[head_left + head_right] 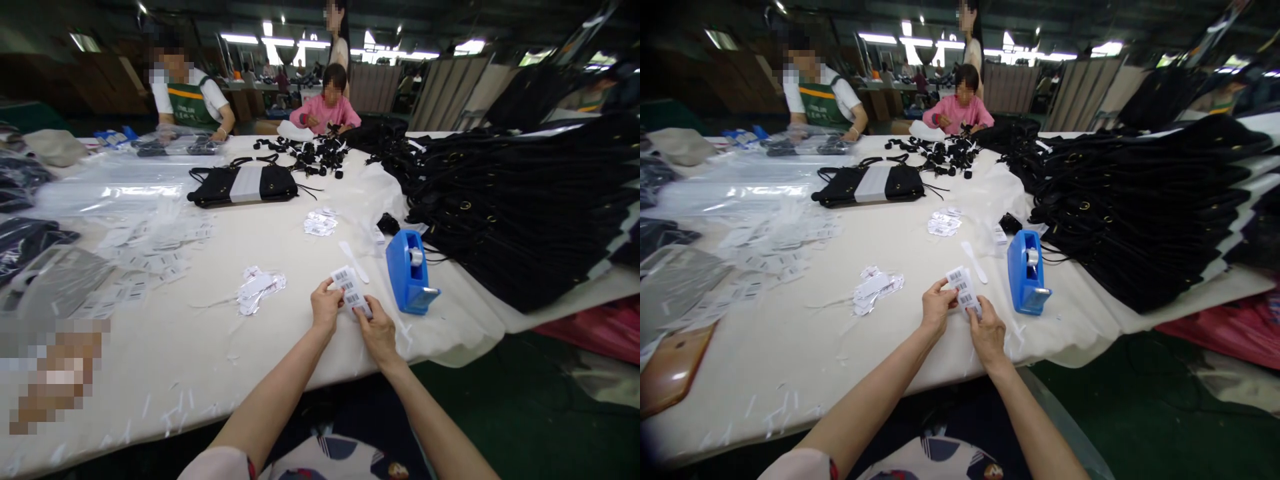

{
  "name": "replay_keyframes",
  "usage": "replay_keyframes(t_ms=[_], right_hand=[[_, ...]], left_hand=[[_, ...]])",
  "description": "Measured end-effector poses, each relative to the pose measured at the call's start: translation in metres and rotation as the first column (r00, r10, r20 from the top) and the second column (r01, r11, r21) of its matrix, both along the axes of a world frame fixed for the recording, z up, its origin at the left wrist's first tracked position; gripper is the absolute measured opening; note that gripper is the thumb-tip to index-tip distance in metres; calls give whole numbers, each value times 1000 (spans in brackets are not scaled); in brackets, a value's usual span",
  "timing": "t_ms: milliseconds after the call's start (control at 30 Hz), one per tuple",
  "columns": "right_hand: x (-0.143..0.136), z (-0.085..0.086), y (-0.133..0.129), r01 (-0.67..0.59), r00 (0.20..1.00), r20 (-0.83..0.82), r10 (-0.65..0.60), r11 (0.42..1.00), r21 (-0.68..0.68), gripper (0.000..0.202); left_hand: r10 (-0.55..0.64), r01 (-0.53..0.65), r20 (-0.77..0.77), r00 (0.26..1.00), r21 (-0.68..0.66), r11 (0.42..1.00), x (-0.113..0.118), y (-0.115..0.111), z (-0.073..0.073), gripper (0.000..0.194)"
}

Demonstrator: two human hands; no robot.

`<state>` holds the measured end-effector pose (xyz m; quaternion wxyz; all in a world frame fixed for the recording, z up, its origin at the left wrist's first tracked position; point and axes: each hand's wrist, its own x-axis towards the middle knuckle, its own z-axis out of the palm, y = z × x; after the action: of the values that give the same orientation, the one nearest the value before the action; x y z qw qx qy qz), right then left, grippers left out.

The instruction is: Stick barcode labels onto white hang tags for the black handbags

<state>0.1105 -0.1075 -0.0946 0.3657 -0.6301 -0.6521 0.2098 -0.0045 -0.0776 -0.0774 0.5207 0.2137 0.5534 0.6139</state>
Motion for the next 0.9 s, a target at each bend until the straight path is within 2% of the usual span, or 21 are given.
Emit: replay_keyframes(t_ms=[133, 200, 300, 367, 467, 533, 633, 700, 767, 833, 900], right_hand=[[4, 4, 8, 34, 999, 18, -33, 997, -63, 40], [7, 5, 14, 36, 999, -28, -39, 996, -79, 46], [13, 3, 27, -7, 986, -164, -9, 995, -98, 55], [18, 1, 38, -60, 944, -329, 22, 993, -104, 53], [24, 1, 57, -119, 825, -565, 29, 985, -123, 46], [26, 2, 68, -120, 762, -648, 1, 983, -139, 45], [31, 1, 83, -91, 715, -699, -34, 986, -141, 50], [35, -6, 91, -74, 738, -672, -59, 983, -167, 54], [41, -15, 96, -38, 826, -557, -83, 979, -202, 56], [48, -24, 98, 1, 931, -358, -70, 982, -191, 54], [52, -29, 95, 16, 991, -131, -33, 992, -124, 52]], left_hand=[[-6, 5, 61, 998, 5, 1000, 11, 11, -2, 29], [-13, 14, 83, 996, -5, 1000, 16, 19, -4, 23], [-25, 26, 96, 995, -2, 1000, 22, 33, -3, 23], [-38, 37, 99, 994, 12, 999, 25, 42, 0, 25], [-62, 59, 100, 993, 31, 998, 27, 50, 5, 27], [-67, 63, 100, 993, 39, 997, 24, 52, 7, 28], [-61, 56, 101, 993, 47, 997, 15, 50, 7, 30], [-38, 34, 100, 994, 47, 998, 5, 47, 7, 32], [-5, 1, 87, 996, 43, 999, -7, 42, 5, 33], [8, -10, 62, 998, 44, 999, -20, 36, 2, 33], [-12, 10, 45, 999, 54, 998, -33, 28, -4, 33]])
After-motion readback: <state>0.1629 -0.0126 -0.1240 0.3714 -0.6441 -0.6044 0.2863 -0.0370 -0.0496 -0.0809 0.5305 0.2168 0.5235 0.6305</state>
